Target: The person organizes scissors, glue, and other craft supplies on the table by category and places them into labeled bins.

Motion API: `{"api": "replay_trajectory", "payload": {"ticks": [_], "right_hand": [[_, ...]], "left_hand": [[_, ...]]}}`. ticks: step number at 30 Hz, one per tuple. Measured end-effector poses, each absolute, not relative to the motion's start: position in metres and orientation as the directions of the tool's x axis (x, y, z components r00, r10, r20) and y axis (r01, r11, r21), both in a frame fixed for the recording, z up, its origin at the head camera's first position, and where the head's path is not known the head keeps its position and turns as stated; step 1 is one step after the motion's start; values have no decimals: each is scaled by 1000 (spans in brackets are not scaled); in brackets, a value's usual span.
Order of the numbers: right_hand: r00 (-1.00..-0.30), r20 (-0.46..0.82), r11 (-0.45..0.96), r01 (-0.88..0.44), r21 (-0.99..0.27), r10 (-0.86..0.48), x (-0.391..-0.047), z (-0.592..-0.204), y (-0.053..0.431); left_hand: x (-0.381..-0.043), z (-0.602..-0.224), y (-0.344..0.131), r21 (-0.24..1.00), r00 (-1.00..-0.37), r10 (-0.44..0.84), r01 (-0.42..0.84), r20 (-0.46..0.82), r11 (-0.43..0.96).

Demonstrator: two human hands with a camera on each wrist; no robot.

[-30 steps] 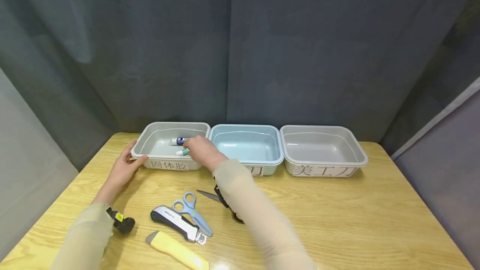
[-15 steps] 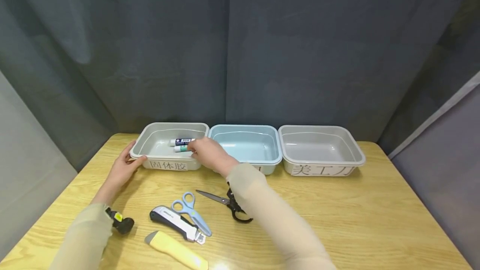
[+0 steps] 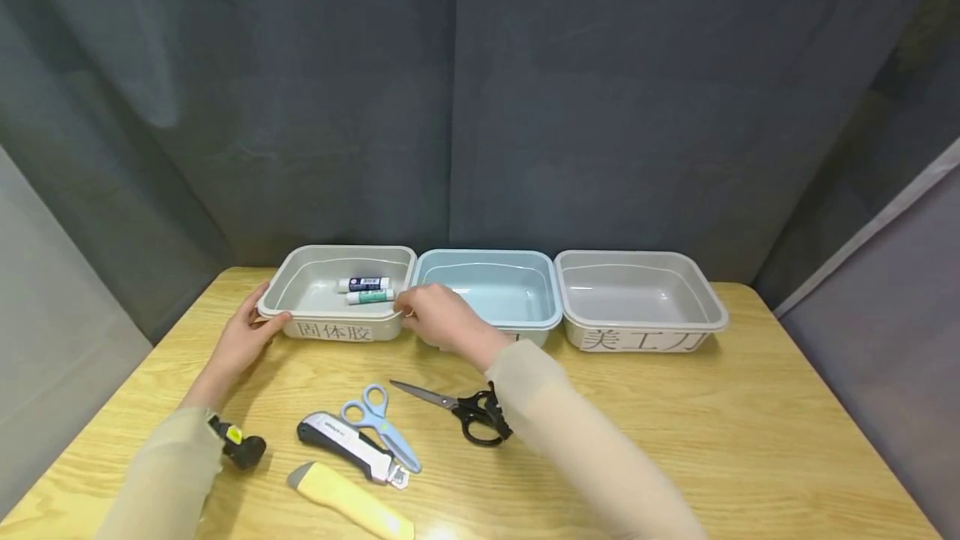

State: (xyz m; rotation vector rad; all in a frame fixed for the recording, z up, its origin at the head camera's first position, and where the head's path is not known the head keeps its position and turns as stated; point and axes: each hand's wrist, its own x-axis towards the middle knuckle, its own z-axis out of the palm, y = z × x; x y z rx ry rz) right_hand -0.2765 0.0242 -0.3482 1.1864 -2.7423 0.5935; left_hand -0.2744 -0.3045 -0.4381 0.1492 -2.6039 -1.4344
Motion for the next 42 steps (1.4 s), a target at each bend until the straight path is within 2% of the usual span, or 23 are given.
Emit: {"api": "replay_trajectory", "payload": {"ticks": [9, 20, 34, 42], "right_hand": [[-654, 267, 591, -755, -283, -708, -263, -357, 48], [-657, 242, 582, -749, -317, -714, -246, -372, 73], [-670, 141, 608, -728, -315, -729, -227, -387, 95], [-699, 14, 658, -680, -325, -715, -218, -394, 104]], "left_hand": [[-272, -438, -304, 849, -982, -166, -14, 87, 528], [-274, -437, -303, 853, -982, -165, -3, 97, 521], [-275, -440, -305, 854, -981, -159, 10, 108, 520], [-276, -441, -305, 859, -980, -157, 25, 122, 511]]}}
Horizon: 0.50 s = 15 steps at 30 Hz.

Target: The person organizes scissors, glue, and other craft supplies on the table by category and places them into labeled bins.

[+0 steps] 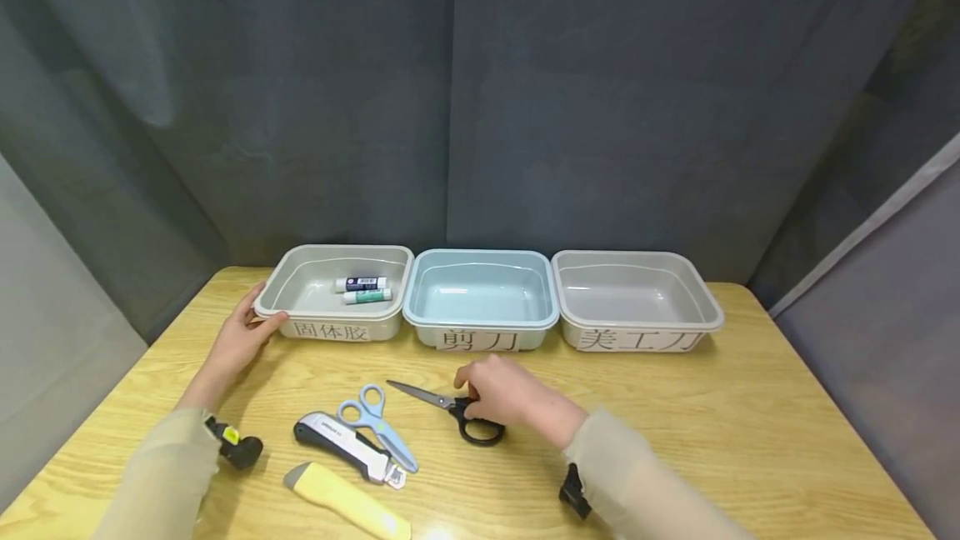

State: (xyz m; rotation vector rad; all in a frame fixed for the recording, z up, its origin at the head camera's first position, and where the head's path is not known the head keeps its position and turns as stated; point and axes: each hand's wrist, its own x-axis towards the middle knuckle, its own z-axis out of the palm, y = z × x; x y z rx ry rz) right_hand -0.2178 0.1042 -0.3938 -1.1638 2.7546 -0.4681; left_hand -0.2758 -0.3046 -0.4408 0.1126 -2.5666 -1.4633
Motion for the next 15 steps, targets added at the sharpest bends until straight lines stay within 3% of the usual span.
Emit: {"api": "replay_trajectory", "payload": {"ticks": [15], "right_hand": [[-727, -59, 705, -639, -307, -684, -214, -406, 108]], "left_hand": [[-276, -440, -305, 861, -981, -158, 17, 112, 509]]}}
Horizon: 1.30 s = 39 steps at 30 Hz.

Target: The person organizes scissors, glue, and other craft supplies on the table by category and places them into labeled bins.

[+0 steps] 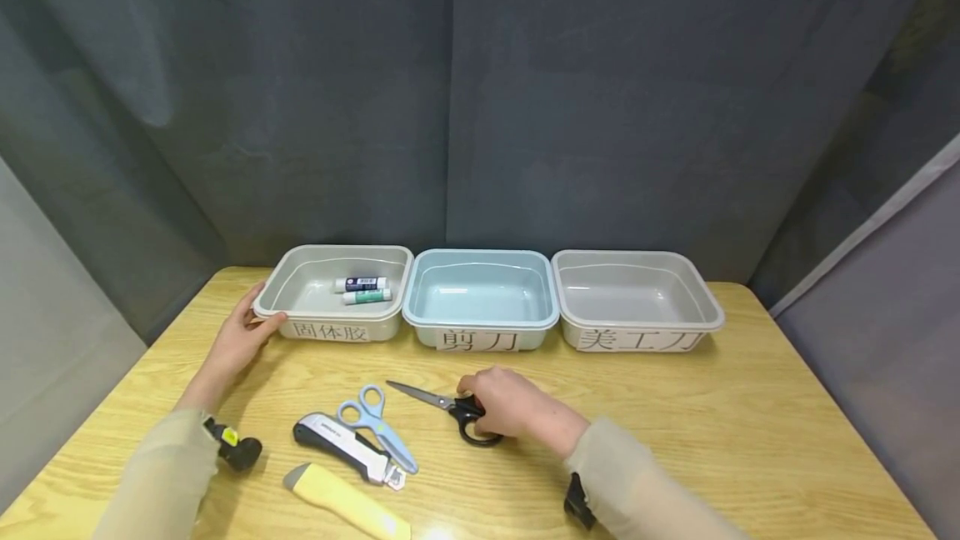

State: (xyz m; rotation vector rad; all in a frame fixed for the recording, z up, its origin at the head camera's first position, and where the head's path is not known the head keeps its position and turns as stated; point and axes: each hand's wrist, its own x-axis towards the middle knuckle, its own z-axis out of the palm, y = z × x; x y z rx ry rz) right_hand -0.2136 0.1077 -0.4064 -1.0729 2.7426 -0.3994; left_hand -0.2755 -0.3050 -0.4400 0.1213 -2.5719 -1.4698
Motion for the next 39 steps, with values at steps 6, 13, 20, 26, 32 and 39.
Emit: {"api": "replay_trajectory", "payload": {"ticks": [6, 13, 20, 26, 32, 39], "right_hand": [[-731, -58, 713, -641, -285, -680, -214, -409, 106], [-736, -61, 720, -636, -278, -674, -213, -410, 105], [-727, -29, 708, -658, -256, -686, -212, -411, 106], [-721, 4, 704, -678, -210, -693, -211, -408, 109], [-701, 42, 688, -709, -156, -712, -215, -401, 115], [-674, 110, 664, -739, -117, -731, -216, -388, 124]], "left_hand": [[-275, -439, -305, 857, -981, -157, 17, 114, 514], [-275, -440, -305, 854, -980, -161, 13, 113, 520], [-275, -440, -305, 857, -981, -158, 13, 110, 516], [-274, -440, -305, 854, -982, -162, 0, 99, 520], [-273, -440, -306, 855, -982, -166, -9, 91, 518], [-274, -440, -306, 855, -982, -155, 16, 113, 519]]}}
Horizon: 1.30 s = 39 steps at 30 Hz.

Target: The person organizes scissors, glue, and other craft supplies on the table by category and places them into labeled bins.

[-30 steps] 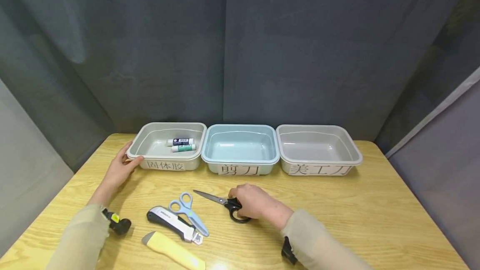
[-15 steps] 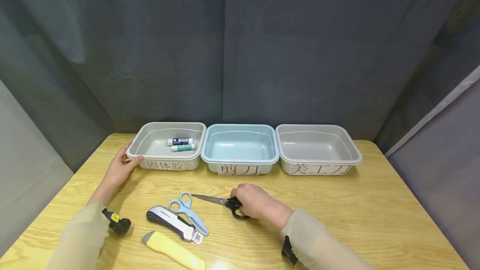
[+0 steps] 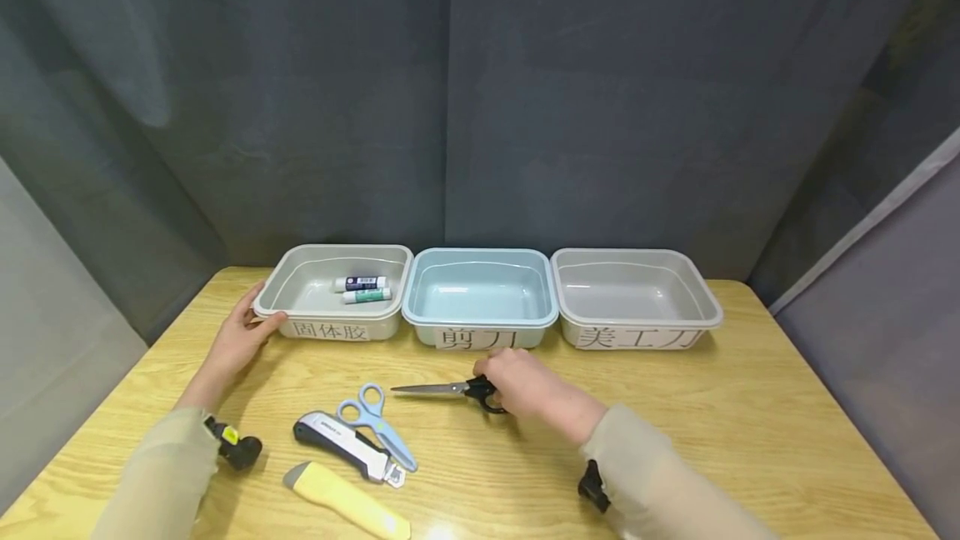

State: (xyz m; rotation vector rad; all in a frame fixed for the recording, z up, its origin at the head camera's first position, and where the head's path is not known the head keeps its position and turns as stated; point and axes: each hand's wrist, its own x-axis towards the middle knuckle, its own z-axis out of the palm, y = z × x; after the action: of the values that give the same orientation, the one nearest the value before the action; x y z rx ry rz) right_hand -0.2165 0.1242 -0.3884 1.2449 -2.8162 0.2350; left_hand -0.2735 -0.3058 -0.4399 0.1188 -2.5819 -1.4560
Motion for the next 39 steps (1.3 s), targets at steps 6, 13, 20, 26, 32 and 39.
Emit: {"api": "replay_trajectory", "payload": {"ticks": [6, 13, 20, 26, 32, 39], "right_hand": [[-680, 171, 677, -731, -83, -713, -219, -372, 132], [-698, 206, 704, -708, -57, -686, -226, -355, 138], [-691, 227, 701, -712, -45, -686, -232, -349, 141], [-698, 235, 709, -704, -46, -677, -241, -342, 145], [-696, 274, 717, -697, -31, -664, -251, -340, 149], [-703, 299, 729, -684, -34, -645, -258, -340, 149]], "left_hand": [[-273, -440, -305, 860, -982, -150, 25, 118, 509], [-273, -438, -306, 854, -982, -152, 18, 113, 519], [-274, -440, -306, 858, -982, -153, 18, 112, 513], [-275, -439, -305, 864, -981, -156, 19, 112, 504], [-275, -438, -305, 863, -981, -158, 17, 112, 504], [-274, -439, -305, 856, -981, -159, 13, 111, 518]]}}
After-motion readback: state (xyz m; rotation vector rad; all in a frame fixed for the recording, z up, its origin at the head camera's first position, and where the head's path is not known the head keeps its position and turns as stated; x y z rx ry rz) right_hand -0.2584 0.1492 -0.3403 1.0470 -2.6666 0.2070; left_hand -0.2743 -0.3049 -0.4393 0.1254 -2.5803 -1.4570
